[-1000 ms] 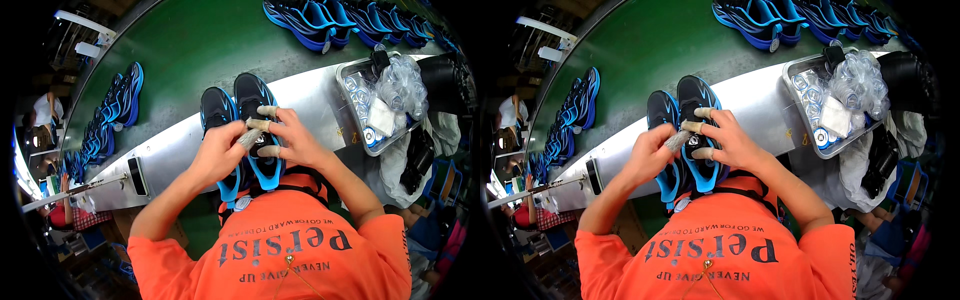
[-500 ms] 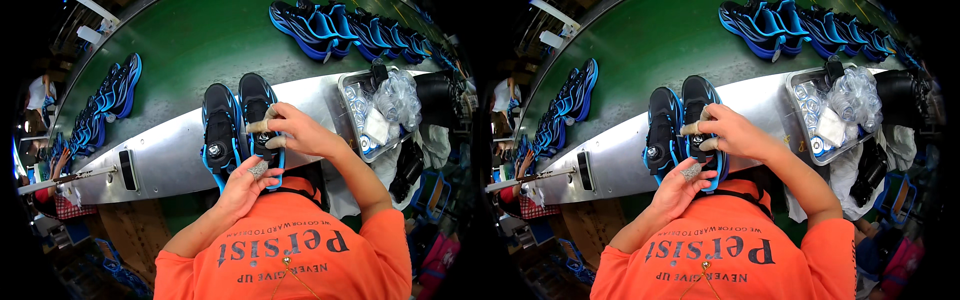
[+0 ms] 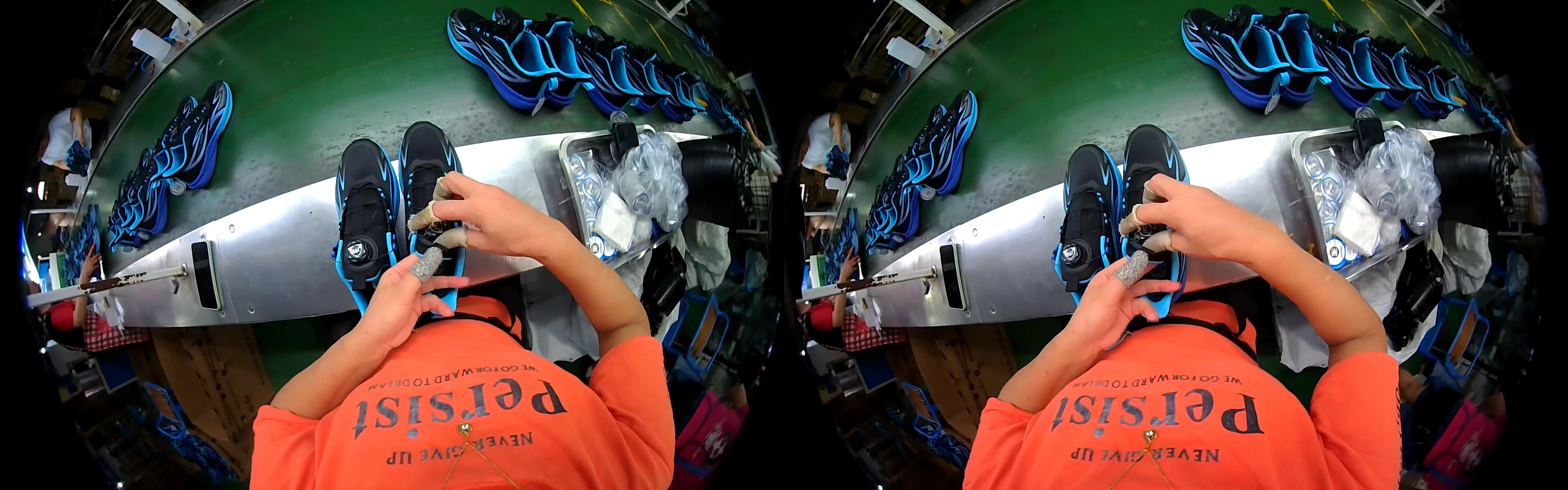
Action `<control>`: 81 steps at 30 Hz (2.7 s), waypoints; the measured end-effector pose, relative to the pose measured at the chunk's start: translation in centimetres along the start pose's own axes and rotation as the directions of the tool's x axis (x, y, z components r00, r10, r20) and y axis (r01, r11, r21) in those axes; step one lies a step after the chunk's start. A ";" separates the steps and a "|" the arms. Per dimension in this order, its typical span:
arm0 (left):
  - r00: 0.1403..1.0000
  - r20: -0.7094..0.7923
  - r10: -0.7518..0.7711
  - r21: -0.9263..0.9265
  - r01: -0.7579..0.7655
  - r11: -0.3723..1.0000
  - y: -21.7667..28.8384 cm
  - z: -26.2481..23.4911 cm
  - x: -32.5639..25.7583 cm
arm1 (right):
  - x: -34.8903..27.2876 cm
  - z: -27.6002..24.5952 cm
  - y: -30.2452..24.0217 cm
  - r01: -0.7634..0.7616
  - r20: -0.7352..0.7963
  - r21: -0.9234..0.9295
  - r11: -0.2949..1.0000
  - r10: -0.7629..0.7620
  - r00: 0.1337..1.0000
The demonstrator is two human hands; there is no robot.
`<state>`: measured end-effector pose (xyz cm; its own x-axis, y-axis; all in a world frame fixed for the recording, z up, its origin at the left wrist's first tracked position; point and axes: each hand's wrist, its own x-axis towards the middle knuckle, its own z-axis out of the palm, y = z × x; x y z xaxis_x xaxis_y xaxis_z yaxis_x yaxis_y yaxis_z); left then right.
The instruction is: The person wipes the exterior of black and blue athletic shoes using a white cloth while working at an assembly line station.
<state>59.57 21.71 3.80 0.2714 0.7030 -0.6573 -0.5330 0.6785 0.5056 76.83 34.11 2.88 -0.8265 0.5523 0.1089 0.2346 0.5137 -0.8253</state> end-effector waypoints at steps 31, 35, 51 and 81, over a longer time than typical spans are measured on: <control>0.989 -0.025 0.143 0.132 -0.138 0.982 -1.6 -0.4 1.2 | 1.8 -0.7 0.0 -0.117 0.148 0.049 0.992 0.109 0.983; 0.978 -0.084 0.193 0.093 -0.185 0.978 -2.0 0.3 1.6 | 1.8 -0.4 0.8 -0.127 0.157 0.110 0.986 0.109 0.981; 0.988 -0.051 0.145 -0.052 -0.148 0.988 -2.8 0.7 2.0 | -2.3 2.9 0.1 -0.317 -0.264 0.167 0.934 0.352 0.898; 0.782 0.397 0.480 0.866 -0.493 0.088 6.4 -7.2 -1.1 | 12.3 6.0 6.1 -0.279 0.050 -0.149 0.949 0.289 0.956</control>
<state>50.04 23.71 3.74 0.2748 0.9602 -0.0498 0.5131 -0.1027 0.8522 65.06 40.09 -4.16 -0.7483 0.6432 -0.1620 0.5291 0.4315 -0.7307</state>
